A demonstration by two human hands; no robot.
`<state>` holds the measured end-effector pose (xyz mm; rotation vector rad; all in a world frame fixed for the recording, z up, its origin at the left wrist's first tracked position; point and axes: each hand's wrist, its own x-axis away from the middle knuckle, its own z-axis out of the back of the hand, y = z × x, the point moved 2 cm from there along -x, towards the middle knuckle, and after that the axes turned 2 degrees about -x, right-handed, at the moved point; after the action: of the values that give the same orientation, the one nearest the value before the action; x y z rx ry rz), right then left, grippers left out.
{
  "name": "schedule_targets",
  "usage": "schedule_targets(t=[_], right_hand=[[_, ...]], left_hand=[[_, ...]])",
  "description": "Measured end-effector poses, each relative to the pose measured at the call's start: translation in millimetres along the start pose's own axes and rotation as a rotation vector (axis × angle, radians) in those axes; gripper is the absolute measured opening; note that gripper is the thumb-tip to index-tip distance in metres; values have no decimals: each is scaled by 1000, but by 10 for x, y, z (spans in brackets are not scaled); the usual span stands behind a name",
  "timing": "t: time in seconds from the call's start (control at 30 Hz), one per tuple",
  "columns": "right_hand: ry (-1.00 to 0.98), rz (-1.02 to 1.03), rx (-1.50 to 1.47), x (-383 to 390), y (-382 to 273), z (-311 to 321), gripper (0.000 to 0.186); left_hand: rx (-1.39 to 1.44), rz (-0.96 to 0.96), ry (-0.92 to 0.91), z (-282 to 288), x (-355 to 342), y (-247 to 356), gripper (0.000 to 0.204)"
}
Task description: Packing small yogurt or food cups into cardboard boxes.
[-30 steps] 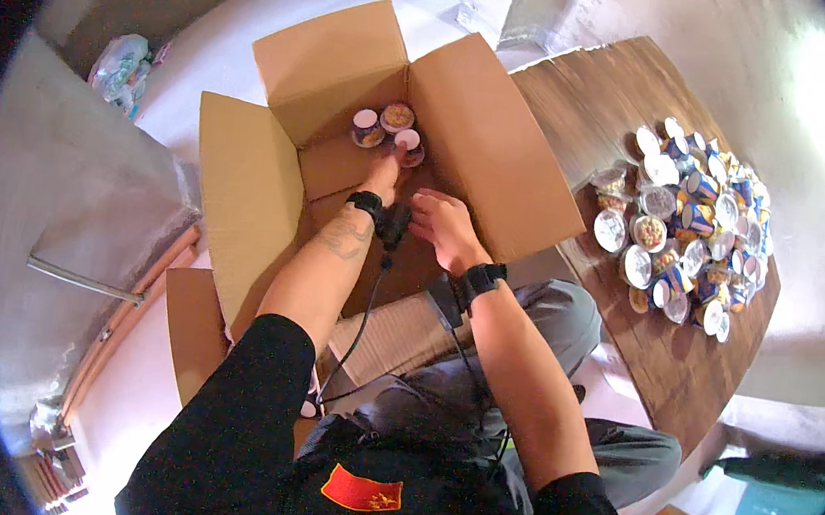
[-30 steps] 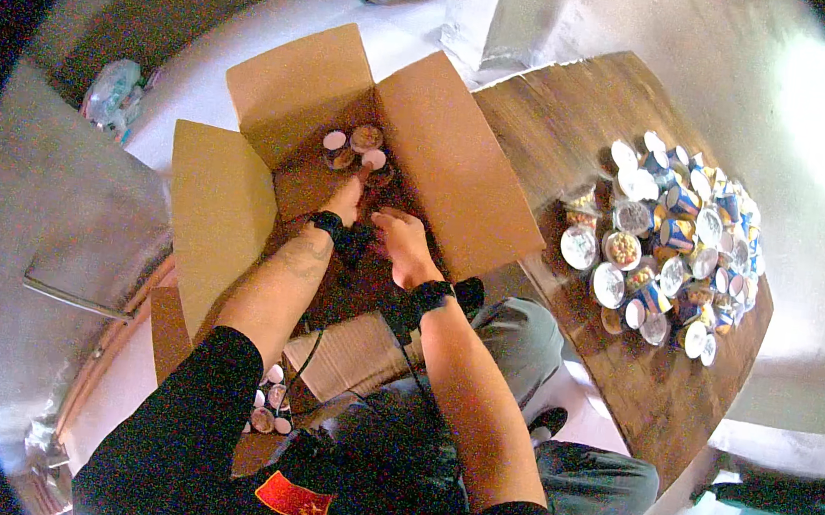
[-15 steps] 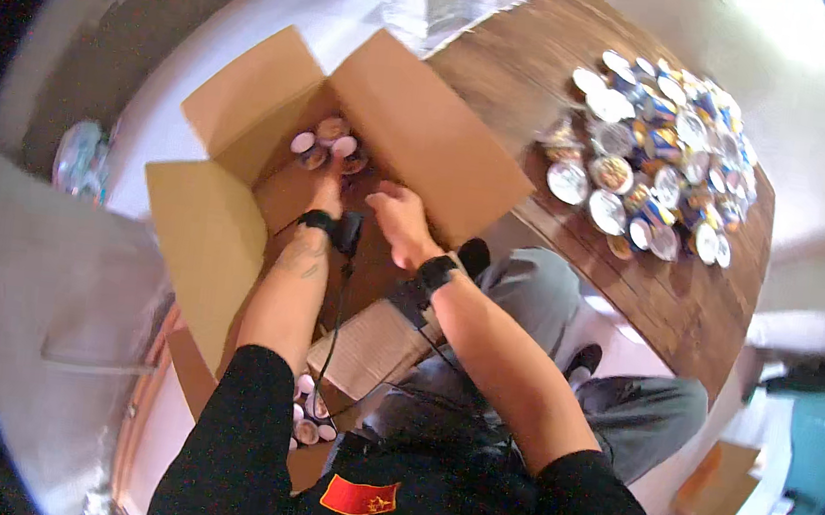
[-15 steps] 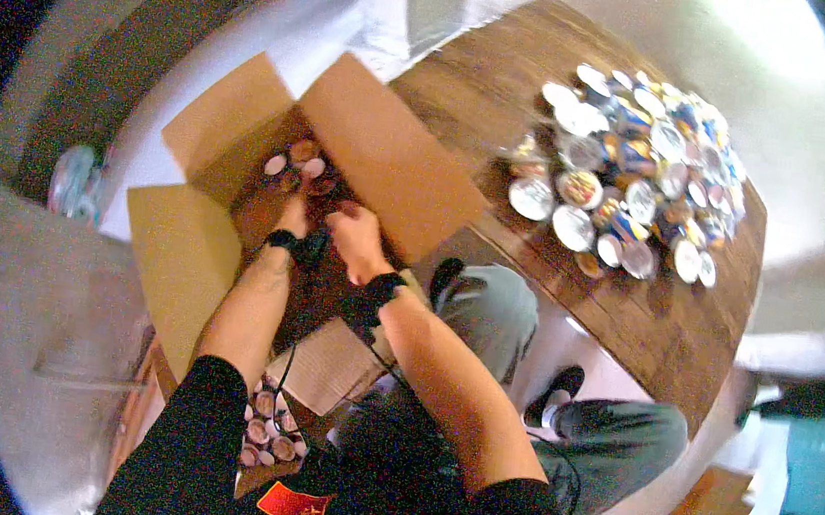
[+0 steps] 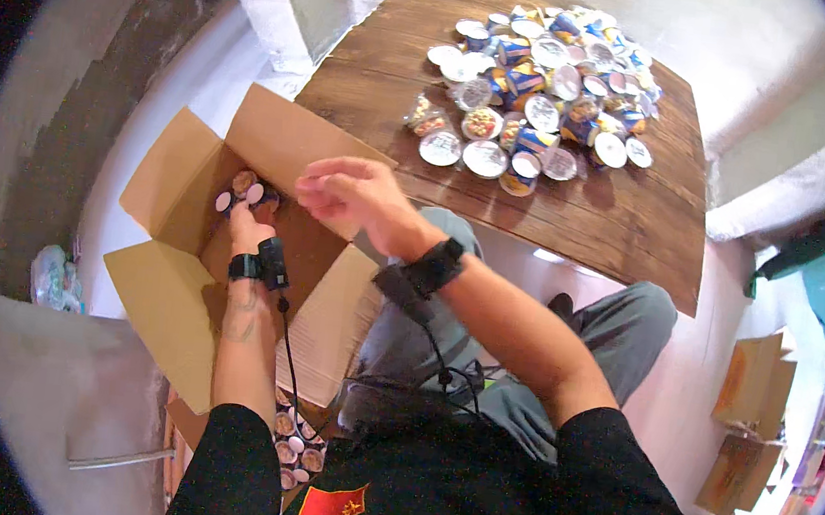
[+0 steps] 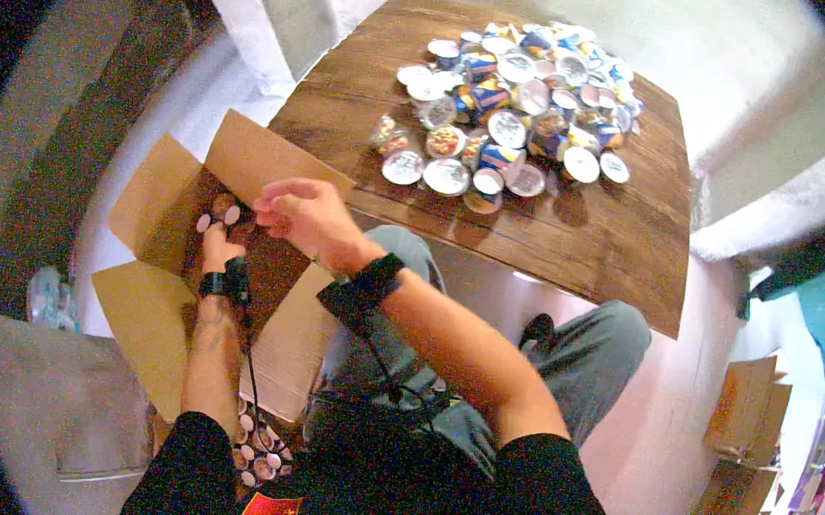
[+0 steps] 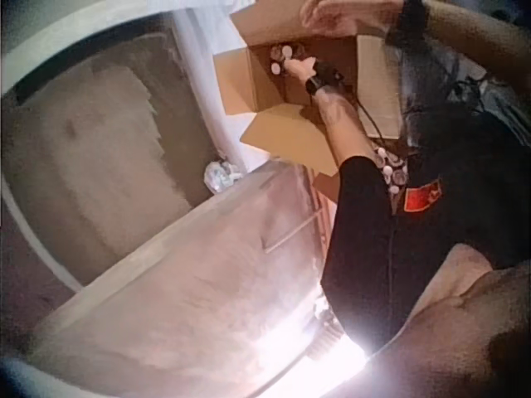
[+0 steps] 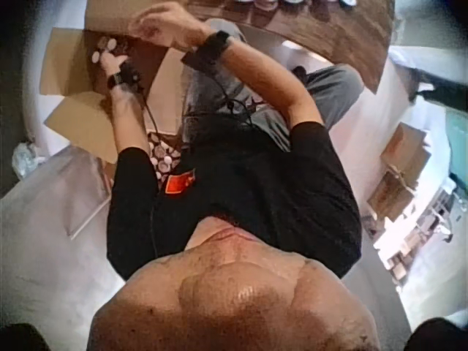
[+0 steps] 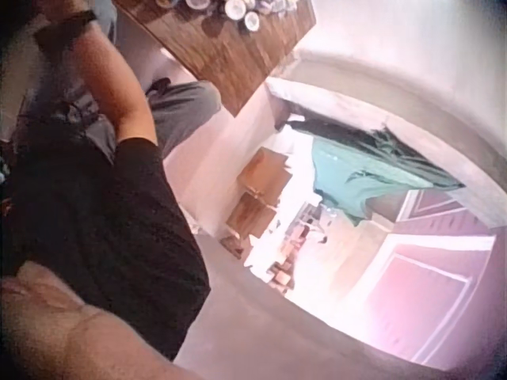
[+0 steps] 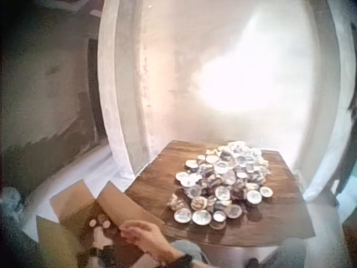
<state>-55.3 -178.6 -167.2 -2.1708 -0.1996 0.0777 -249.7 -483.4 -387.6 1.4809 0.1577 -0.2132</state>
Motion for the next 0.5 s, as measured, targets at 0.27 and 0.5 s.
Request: schedule_targets(t=[0.27,0.5], right_hand=[[327,137,277,1025,-1080,1528,28],[765,154,617,1674,-1409,2906,28]], left_hand=[[947,517,228,-1818,90,2229,17],[979,426,-445,-3344,666,2845,14]])
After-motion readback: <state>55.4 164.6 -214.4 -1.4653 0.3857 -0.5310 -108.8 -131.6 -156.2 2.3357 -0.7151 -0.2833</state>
